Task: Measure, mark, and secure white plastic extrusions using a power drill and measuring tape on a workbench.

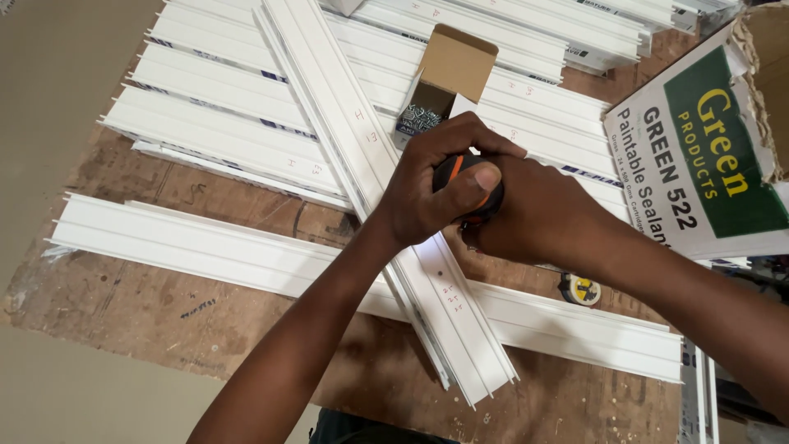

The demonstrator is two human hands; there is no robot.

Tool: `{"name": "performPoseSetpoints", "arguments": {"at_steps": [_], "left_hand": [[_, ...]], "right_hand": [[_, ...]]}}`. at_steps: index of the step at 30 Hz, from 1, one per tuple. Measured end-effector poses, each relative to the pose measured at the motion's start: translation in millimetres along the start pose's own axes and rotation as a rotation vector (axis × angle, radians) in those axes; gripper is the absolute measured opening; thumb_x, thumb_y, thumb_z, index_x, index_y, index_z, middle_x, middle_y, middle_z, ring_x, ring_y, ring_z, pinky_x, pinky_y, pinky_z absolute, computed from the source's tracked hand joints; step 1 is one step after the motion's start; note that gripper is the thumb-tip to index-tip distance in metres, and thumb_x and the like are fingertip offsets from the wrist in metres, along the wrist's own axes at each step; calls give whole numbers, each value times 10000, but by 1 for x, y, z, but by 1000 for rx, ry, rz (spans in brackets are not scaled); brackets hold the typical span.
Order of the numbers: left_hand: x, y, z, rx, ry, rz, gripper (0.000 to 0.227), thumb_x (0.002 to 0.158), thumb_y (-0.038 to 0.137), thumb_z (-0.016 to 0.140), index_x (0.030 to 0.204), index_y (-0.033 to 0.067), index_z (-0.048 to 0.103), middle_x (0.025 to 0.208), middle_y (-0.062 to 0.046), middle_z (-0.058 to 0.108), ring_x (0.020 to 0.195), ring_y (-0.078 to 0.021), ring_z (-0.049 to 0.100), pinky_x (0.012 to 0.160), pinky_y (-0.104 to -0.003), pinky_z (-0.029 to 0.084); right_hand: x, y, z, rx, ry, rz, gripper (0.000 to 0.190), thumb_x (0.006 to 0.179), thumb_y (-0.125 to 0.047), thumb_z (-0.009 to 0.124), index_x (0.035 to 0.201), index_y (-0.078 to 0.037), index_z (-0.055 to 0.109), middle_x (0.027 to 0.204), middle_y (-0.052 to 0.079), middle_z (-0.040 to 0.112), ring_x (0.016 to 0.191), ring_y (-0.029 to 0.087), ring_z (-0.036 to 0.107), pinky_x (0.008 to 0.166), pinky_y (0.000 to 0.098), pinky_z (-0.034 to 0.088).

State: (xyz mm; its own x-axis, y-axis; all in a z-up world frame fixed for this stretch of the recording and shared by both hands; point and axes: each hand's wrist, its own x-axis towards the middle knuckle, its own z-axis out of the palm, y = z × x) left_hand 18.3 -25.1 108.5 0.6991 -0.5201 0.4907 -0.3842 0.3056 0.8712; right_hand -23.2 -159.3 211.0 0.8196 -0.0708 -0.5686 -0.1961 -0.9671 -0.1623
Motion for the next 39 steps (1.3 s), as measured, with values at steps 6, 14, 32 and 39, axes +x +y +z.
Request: {"name": "performPoseSetpoints", "arguments": {"at_steps": [6,14,32,39], "left_hand": [[0,-3,1,-23,3,3,568,972,572,594,1166,59,743,1007,-50,669,990,-145,654,924,-301,526],[0,-6,1,-3,6,38,537,990,547,591,1121,50,744,997,-46,664,985,-143,650,926,-299,516],[0,-6,0,-32,2,27,530,987,555,595,1116,61,738,993,-38,655,982,-137,651,909,-299,528],[-1,-6,1,-22,2,27,525,991,547,596,1124,61,742,992,-40,662,982,-134,650,917,-292,521]], "right_hand": [[-4,-4,-1,-38,-35,23,258,795,-318,791,963,-132,733,903,85,783,873,266,759,808,434,586],[-7,-4,-2,2,-9,-8,278,774,-280,811,976,-114,716,894,92,773,857,271,755,793,428,586],[-8,-6,-4,11,-7,19,273,814,-325,786,1006,-142,721,930,84,767,876,266,749,805,424,585],[-8,-6,-2,3,-28,31,241,814,-302,795,977,-133,742,915,88,777,875,258,754,809,420,579]]}}
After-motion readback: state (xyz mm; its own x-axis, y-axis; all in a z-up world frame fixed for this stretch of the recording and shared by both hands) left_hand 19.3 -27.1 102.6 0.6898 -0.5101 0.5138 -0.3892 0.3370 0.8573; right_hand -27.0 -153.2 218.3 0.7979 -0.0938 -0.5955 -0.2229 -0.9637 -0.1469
